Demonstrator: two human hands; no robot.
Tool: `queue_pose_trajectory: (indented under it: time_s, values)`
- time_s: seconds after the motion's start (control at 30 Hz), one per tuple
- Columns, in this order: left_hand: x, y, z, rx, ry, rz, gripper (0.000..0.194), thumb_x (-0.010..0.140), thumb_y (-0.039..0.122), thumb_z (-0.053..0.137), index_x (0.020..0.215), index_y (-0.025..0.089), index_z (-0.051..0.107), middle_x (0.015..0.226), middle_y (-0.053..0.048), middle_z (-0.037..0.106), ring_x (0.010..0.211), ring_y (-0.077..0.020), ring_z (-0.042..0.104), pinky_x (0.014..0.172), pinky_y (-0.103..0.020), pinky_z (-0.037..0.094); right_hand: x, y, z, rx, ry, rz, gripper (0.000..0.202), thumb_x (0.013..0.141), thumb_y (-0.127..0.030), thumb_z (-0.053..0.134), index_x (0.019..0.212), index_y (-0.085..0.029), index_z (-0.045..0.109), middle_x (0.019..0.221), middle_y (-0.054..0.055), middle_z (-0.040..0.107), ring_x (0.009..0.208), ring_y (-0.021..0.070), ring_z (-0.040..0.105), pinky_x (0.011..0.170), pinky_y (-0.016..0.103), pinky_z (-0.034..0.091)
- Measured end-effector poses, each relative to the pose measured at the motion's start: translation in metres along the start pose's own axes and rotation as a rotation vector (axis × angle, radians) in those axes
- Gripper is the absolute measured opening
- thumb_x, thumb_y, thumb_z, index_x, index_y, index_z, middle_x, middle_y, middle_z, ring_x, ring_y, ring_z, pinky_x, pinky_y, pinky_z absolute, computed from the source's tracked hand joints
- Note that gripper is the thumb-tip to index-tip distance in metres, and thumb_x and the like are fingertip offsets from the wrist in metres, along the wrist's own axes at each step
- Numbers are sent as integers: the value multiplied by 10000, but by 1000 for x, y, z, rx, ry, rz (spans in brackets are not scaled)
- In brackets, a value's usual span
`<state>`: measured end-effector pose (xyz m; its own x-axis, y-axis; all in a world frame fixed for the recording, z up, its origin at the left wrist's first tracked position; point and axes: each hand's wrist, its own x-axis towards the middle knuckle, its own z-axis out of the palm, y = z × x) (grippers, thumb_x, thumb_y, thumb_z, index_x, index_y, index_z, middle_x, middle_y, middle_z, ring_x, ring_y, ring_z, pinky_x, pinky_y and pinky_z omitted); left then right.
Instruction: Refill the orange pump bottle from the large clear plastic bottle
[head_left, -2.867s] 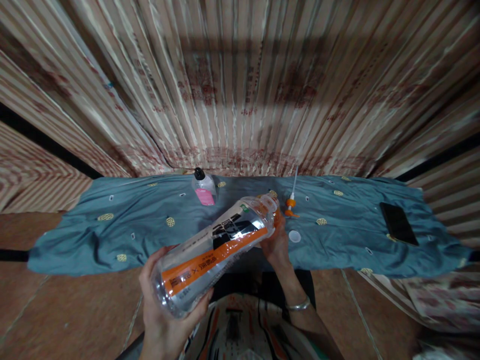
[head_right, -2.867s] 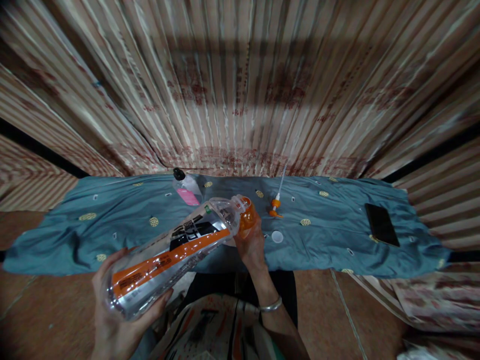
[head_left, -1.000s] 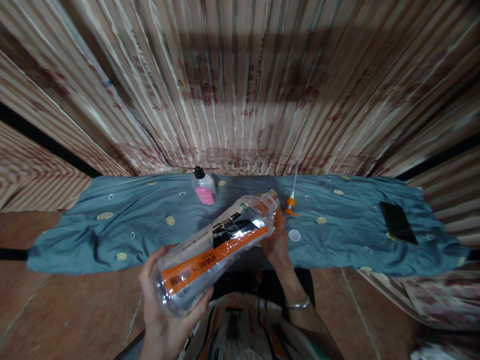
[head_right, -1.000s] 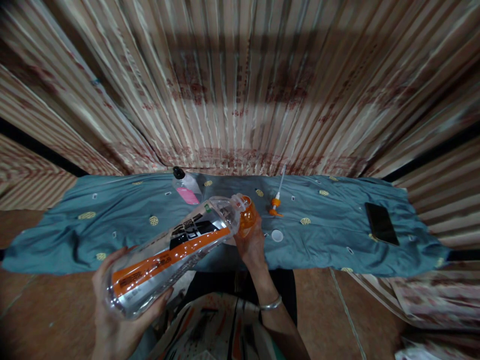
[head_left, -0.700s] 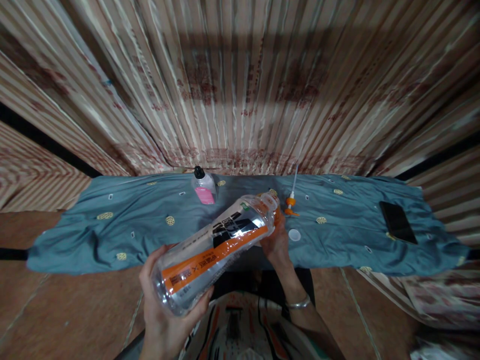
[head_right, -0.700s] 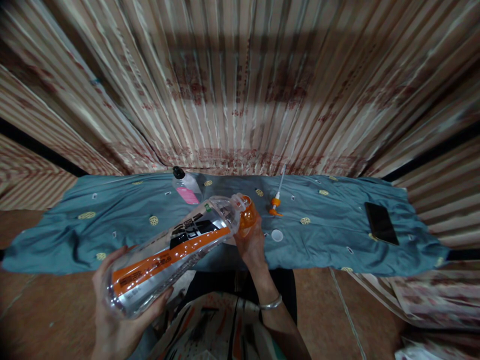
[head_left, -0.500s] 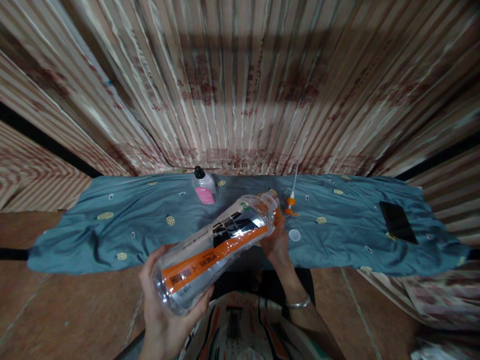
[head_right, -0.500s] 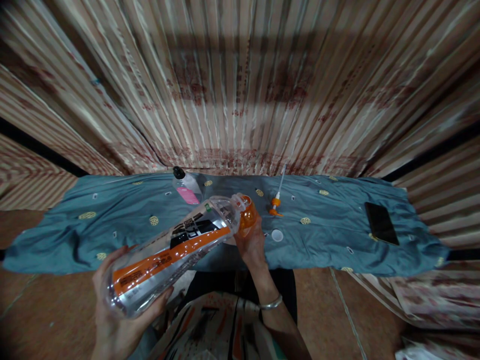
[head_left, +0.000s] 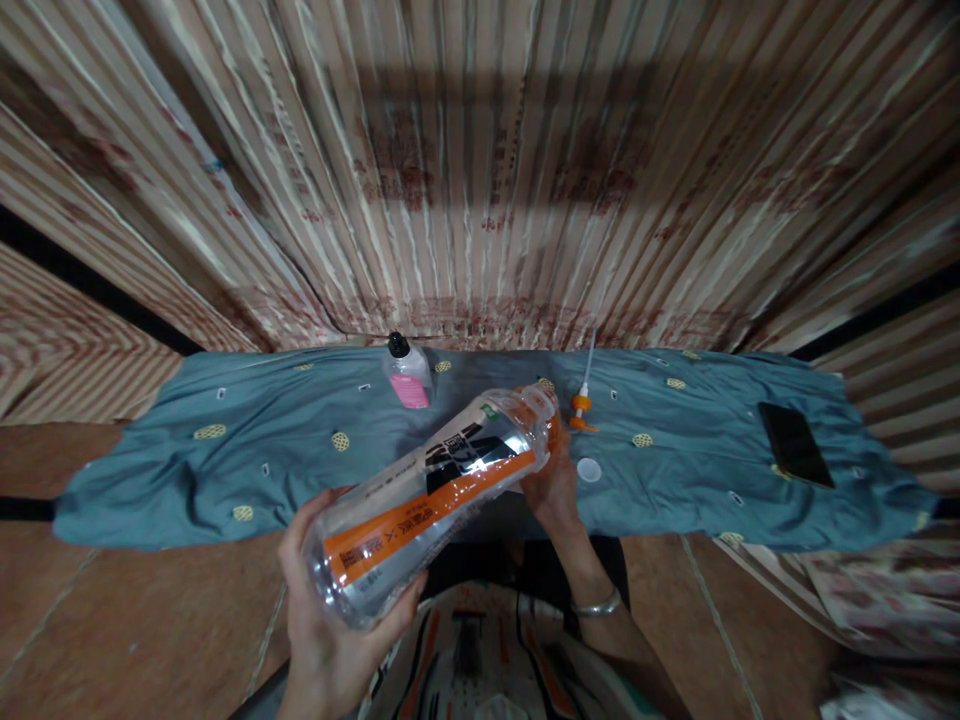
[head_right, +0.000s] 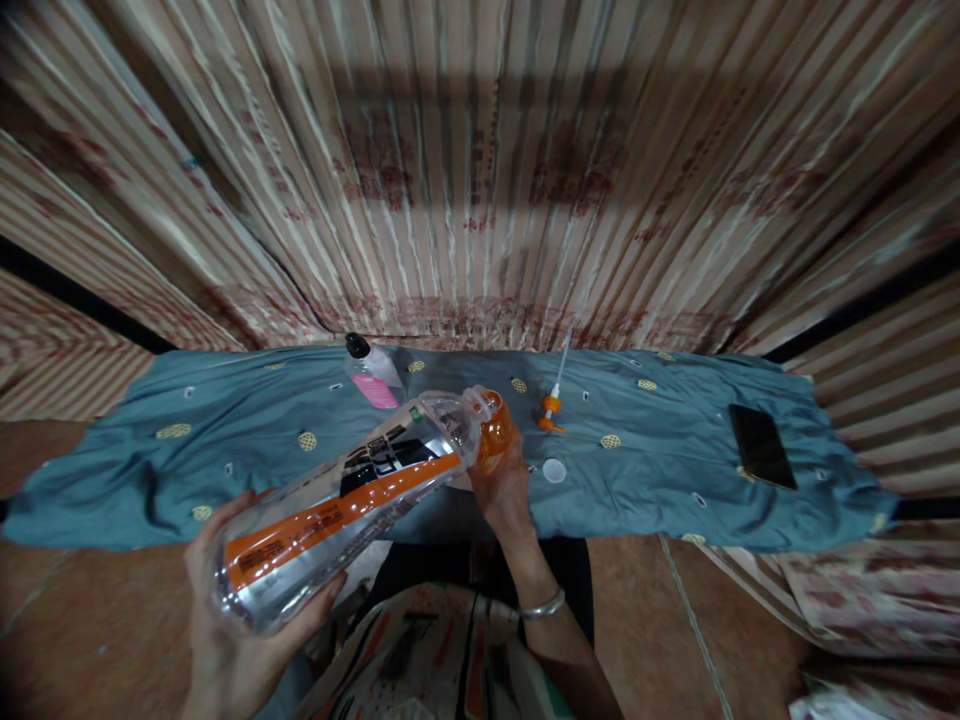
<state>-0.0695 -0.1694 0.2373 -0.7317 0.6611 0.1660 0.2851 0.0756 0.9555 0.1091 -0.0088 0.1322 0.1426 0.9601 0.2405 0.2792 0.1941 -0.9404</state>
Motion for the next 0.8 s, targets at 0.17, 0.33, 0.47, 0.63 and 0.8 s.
queue_pose_trajectory:
  time_s: [0.17, 0.33, 0.47, 0.63, 0.8]
  values:
    - [0, 0, -1, 3, -8, 22, 852, 615, 320, 962, 1390, 408, 619, 1313, 1, 765, 1175, -291, 788, 1145, -538, 645, 0, -4, -1, 10, -7, 32, 880, 821, -541, 801, 1555, -133, 537, 1485, 259, 738, 1335, 409, 755, 1103, 600, 643]
    - [3, -6, -5, 58, -36, 88, 891, 583, 358, 985, 1387, 371, 601, 1276, -20, 764, 1118, -309, 811, 1036, -521, 702, 0, -1, -1, 37, -15, 14, 882, 821, -526, 809, 1561, -131, 535, 1501, 260, 729, 1386, 413, 730, 1161, 605, 606]
    - [2, -6, -5, 70, -35, 72, 838, 656, 324, 933, 1415, 427, 595, 1303, 0, 755, 1153, -306, 806, 1068, -508, 693, 0, 2, 0, 23, -3, 41, 858, 827, -534, 805, 1549, -152, 544, 1496, 243, 735, 1441, 407, 695, 1201, 610, 572]
    - [-1, -5, -4, 67, -23, 68, 827, 672, 342, 932, 1424, 448, 605, 1304, 10, 765, 1148, -316, 803, 1092, -542, 681, 0, 2, 3, 83, -22, 49, 898, 828, -528, 822, 1573, -130, 519, 1530, 270, 716, 1421, 396, 717, 1195, 598, 588]
    - [0, -5, -4, 66, -22, 62, 815, 678, 323, 920, 1418, 455, 605, 1310, 9, 762, 1157, -307, 803, 1120, -544, 663, 0, 5, 7, 142, 7, 35, 893, 833, -515, 833, 1581, -143, 518, 1501, 255, 741, 1361, 374, 755, 1165, 575, 619]
